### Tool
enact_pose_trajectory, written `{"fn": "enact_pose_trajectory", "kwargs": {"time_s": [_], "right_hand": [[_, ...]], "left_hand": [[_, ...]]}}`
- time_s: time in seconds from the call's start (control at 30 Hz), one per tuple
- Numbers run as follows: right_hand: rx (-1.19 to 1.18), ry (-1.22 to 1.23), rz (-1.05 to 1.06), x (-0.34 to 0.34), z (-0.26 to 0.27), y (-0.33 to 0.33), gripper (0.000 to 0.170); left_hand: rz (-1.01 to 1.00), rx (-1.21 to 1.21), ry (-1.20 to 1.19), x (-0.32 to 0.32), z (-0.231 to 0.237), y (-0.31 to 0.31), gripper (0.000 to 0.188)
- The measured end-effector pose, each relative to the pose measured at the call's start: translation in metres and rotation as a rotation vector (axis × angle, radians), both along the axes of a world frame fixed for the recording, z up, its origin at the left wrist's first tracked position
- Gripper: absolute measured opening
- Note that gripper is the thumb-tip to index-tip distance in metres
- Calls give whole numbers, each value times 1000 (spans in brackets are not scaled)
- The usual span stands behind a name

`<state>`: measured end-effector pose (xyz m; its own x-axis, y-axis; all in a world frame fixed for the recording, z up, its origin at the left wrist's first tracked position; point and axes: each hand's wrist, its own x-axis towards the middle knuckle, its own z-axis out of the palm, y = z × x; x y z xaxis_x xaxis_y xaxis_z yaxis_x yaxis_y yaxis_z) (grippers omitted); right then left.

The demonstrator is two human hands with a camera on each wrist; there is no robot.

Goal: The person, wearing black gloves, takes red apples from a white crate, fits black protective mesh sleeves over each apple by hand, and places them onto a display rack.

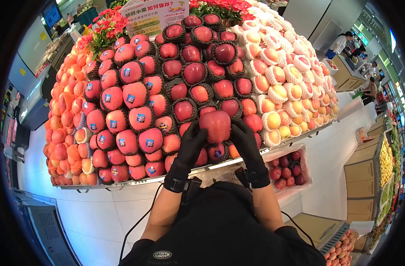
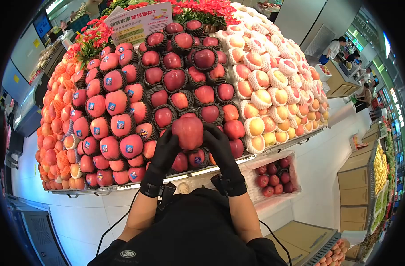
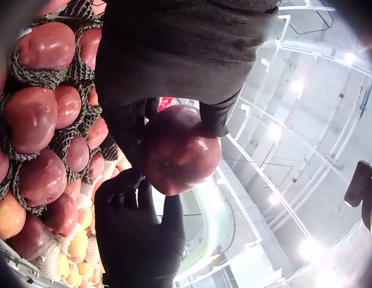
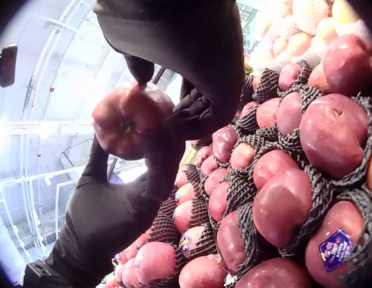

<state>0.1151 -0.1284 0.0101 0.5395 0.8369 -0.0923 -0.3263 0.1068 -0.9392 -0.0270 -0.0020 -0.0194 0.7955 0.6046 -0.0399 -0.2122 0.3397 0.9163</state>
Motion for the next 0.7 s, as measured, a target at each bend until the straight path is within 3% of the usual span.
{"fn": "enact_pose_trajectory", "kwargs": {"time_s": [0.07,0.2,0.3,0.43,0.53,0.63,0.67,0.7], "right_hand": [[27,-10,30,-3,-11,8,36],[77,-27,78,-6,-44,16,34],[-57,-836,-120,-20,-47,16,35],[-167,-1109,-172,-24,-28,23,49],[-64,-1046,-245,-27,-27,37,36],[-76,-282,-220,-34,-19,48,45],[-26,-127,-231,-37,-16,52,45],[-34,-200,-233,-39,-15,54,46]], "left_hand": [[-15,-115,-38,-4,0,3,44],[-36,-73,-40,-12,-9,15,46],[-38,6,-51,-12,-20,24,46],[24,154,10,-13,-30,33,43],[50,-10,55,-18,-11,35,41],[32,-111,8,-20,-13,40,40],[21,-122,-15,-20,-19,42,40],[24,-67,-19,-21,-18,43,39]]}}
